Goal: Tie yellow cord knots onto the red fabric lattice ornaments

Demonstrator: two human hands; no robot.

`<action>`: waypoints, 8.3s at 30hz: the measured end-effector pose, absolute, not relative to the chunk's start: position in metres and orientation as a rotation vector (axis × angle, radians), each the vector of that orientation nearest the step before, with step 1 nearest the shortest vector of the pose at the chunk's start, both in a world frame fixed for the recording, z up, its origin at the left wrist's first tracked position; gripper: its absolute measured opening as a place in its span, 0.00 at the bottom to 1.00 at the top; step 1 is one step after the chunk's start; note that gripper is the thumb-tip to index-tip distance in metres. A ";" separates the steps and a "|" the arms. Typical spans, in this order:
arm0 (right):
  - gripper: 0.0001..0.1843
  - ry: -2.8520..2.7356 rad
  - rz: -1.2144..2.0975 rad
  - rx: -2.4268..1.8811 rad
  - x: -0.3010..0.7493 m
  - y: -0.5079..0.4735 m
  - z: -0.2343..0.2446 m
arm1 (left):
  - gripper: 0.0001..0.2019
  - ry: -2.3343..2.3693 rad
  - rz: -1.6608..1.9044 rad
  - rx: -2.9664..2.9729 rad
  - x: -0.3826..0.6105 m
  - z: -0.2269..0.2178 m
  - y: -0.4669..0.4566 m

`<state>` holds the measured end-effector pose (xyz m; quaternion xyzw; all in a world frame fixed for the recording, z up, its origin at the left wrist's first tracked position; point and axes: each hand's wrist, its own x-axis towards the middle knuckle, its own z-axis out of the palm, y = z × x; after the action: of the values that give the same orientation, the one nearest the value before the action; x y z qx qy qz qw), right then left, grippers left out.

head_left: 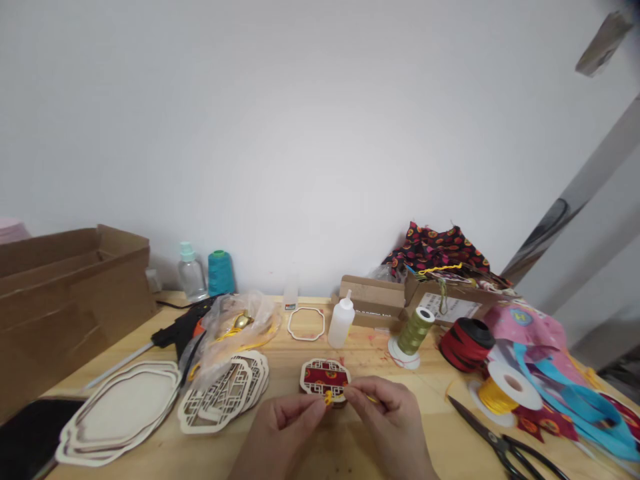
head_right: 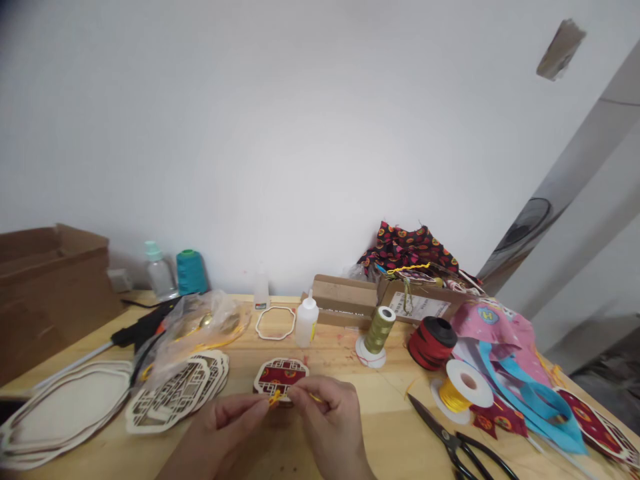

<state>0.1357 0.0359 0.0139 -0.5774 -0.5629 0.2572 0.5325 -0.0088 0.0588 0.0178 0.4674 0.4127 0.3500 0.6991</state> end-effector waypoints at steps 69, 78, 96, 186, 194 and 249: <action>0.14 -0.822 1.329 -1.218 0.124 0.039 -0.003 | 0.14 0.992 0.713 1.460 -0.006 0.009 0.062; 0.16 -0.923 1.290 -1.119 0.122 0.039 -0.001 | 0.15 0.997 0.736 1.426 -0.008 0.007 0.064; 0.15 -1.019 1.222 -1.207 0.122 0.045 -0.001 | 0.14 1.065 0.747 1.412 -0.005 0.006 0.068; 0.15 -0.800 1.450 -1.063 0.123 0.038 -0.009 | 0.14 1.095 0.710 1.404 -0.005 0.008 0.066; 0.14 -0.807 1.406 -1.083 0.122 0.038 -0.002 | 0.15 1.111 0.664 1.518 -0.009 0.013 0.065; 0.14 -0.983 1.562 -1.233 0.135 0.038 0.011 | 0.14 1.070 0.602 1.779 -0.016 0.027 0.063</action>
<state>0.1354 0.0385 0.0114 -0.4976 -0.3965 0.6301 0.4450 -0.0161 0.0628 0.0268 0.7263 0.4367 0.2456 0.4706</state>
